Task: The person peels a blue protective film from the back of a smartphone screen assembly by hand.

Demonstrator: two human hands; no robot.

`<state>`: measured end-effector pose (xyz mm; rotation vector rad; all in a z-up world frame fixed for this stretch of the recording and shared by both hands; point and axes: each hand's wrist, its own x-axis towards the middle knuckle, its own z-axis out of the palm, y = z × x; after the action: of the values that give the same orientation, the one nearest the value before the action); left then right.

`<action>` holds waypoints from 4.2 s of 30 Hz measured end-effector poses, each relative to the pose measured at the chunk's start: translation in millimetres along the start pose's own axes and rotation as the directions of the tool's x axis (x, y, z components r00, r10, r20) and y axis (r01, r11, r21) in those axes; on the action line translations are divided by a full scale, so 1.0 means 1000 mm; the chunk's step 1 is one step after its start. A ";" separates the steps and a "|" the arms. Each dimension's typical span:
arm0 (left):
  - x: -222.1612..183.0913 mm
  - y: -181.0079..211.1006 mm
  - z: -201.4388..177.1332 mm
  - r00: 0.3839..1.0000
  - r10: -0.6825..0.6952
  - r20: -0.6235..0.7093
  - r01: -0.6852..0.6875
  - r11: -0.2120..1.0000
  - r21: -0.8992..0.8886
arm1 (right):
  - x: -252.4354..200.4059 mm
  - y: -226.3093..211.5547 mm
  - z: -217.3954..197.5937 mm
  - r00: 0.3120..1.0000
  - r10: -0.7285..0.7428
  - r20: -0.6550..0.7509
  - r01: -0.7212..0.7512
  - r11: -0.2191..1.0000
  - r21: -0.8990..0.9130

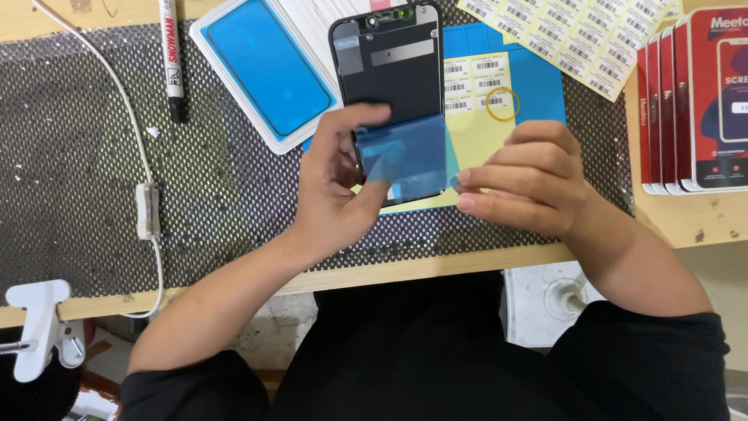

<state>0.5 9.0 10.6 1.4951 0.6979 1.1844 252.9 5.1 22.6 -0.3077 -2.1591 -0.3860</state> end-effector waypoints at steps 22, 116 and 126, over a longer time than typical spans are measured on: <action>0.019 0.013 -0.016 0.936 0.198 -0.291 -0.194 0.980 0.040 | -0.021 0.027 0.030 0.739 0.545 0.396 -0.571 0.819 -0.061; 0.014 0.011 -0.015 0.999 0.000 0.050 -0.011 0.979 0.205 | 0.033 0.058 -0.028 0.555 0.639 0.533 -0.832 0.432 0.348; 0.010 0.004 -0.006 0.931 -0.063 0.361 -0.042 0.960 0.276 | 0.005 0.026 -0.032 0.557 0.613 0.560 -0.823 0.497 0.274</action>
<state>-2.5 19.5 17.0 1.8853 0.6314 0.7837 283.8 17.4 48.5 -1.0332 -2.1511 0.8322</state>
